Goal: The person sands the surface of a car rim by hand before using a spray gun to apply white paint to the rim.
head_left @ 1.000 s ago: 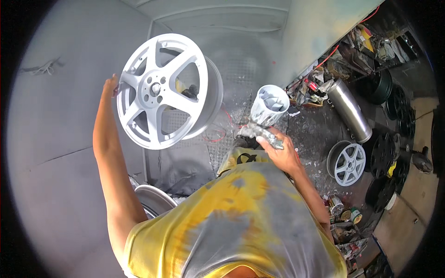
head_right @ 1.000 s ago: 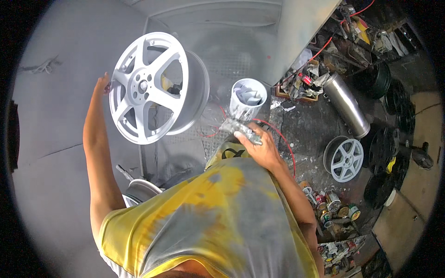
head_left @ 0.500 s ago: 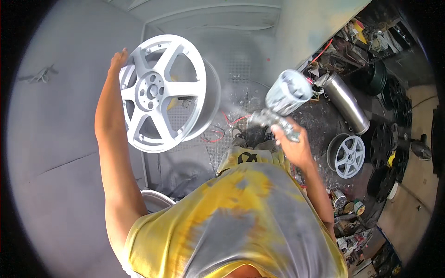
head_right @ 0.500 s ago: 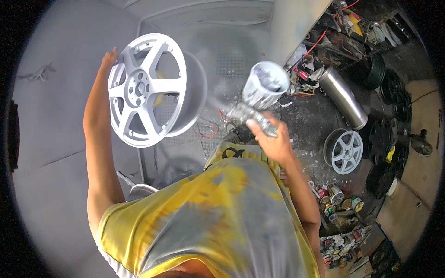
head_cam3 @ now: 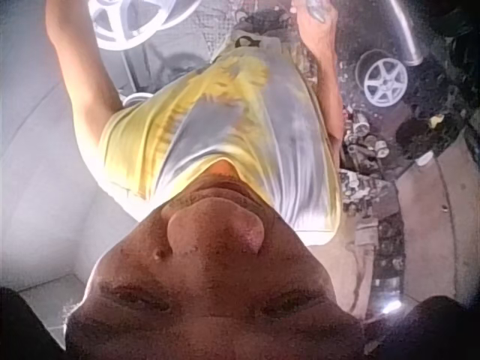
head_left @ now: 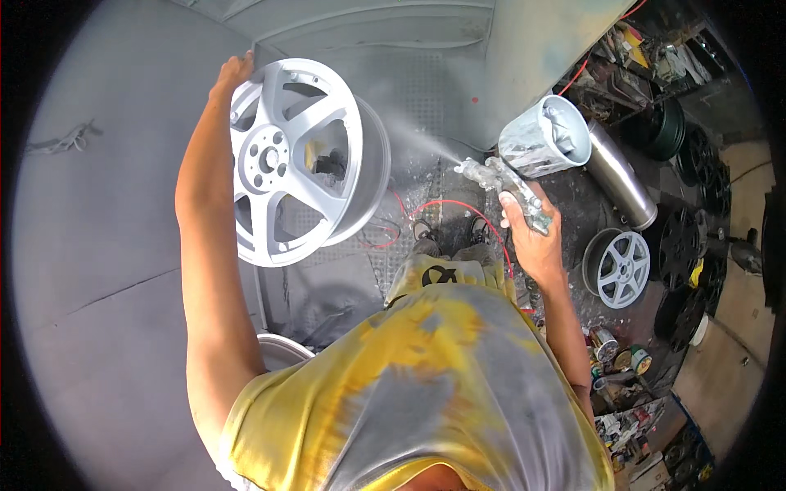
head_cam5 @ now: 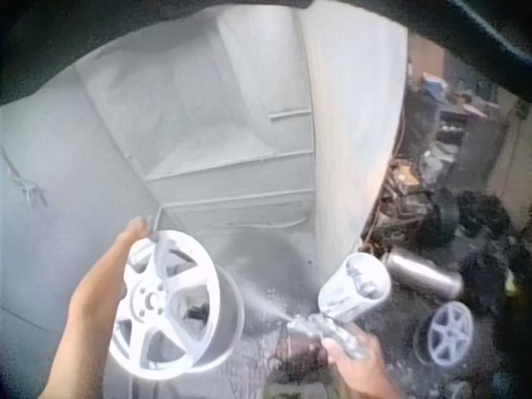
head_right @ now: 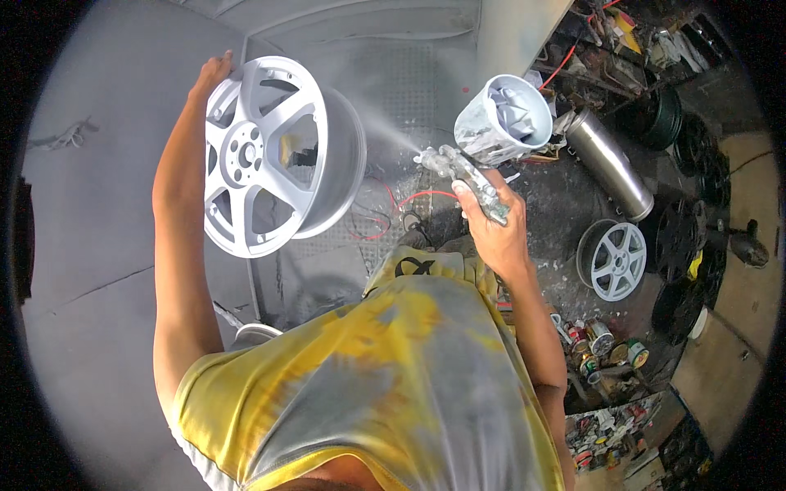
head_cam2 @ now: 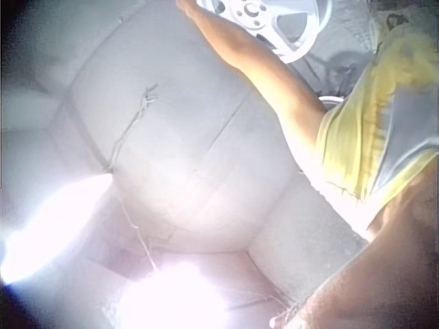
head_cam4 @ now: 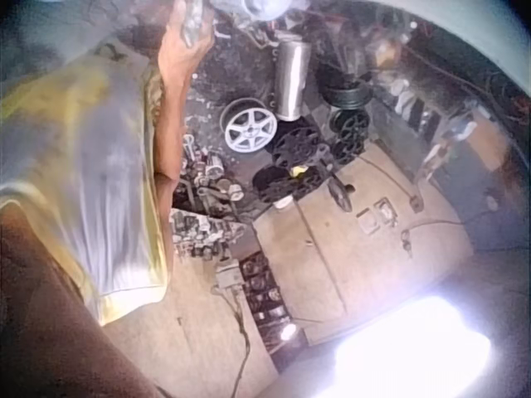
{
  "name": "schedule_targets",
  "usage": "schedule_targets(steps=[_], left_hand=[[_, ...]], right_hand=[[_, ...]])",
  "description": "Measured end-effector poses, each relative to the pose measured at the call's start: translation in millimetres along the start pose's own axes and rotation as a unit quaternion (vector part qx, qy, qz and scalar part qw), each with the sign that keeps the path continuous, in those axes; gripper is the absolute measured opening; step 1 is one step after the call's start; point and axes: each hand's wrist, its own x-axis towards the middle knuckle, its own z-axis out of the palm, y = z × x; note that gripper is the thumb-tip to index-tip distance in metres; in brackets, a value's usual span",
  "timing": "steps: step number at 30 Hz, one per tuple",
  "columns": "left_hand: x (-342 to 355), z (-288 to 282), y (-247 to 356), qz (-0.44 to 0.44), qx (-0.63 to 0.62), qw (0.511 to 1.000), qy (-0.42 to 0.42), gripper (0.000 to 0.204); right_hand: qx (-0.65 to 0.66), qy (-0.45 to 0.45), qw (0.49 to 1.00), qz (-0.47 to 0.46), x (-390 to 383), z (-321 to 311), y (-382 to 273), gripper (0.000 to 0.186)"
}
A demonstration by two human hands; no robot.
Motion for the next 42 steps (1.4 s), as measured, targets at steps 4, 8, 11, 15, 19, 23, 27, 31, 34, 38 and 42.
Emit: schedule_targets(steps=[4, 8, 11, 15, 19, 23, 27, 31, 34, 38, 42], left_hand=[[2.4, -4.7, -1.5, 0.014, 0.029, 0.999, -0.001, 0.074], [-4.8, 8.5, 26.2, 0.023, 0.038, 0.998, 0.043, 0.073], [-18.8, 10.2, 46.7, 0.046, 0.038, 0.997, 0.046, 0.072], [-26.5, 6.2, 52.5, 0.097, 0.029, 0.994, 0.030, 0.070], [-29.7, 10.2, 71.6, 0.144, 0.047, 0.988, 0.030, 0.062], [-54.0, 16.8, 109.8, 0.199, 0.020, 0.979, 0.027, 0.056], [-72.1, 12.5, 121.1, 0.274, 0.008, 0.961, 0.017, 0.048], [-84.6, 12.3, 140.1, 0.342, 0.041, 0.939, -0.019, 0.049], [-112.7, 11.8, 177.4, 0.353, -0.011, 0.935, -0.023, 0.049], [-136.3, 5.5, 197.4, 0.396, 0.000, 0.916, -0.060, 0.051], [-153.4, 5.7, 211.6, 0.402, 0.041, 0.911, -0.085, 0.047]], right_hand=[[0.047, -0.110, 0.983, 0.137, -27.3, 7.7, 10.1, 0.032], [-0.072, -0.180, 0.978, 0.082, -39.6, 19.7, 15.8, 0.036], [-0.084, -0.141, 0.984, 0.070, -27.2, 23.9, 23.2, 0.040], [-0.031, -0.047, 0.995, 0.080, 0.6, 11.6, 16.6, 0.036], [0.024, -0.011, 1.000, -0.004, 18.1, 0.6, 2.7, 0.027], [-0.016, -0.060, 0.996, 0.065, -0.9, -1.7, 3.4, 0.032], [0.028, -0.187, 0.975, 0.114, -34.8, 8.9, -4.7, 0.028], [-0.001, -0.217, 0.973, 0.077, -34.0, 10.0, -0.5, 0.024], [0.029, -0.144, 0.988, 0.052, -13.3, 7.2, 2.9, 0.023], [0.030, -0.030, 0.999, -0.014, 8.7, -0.6, 2.1, 0.025], [0.007, -0.081, 0.997, 0.017, -2.2, -5.8, 25.3, 0.030]])
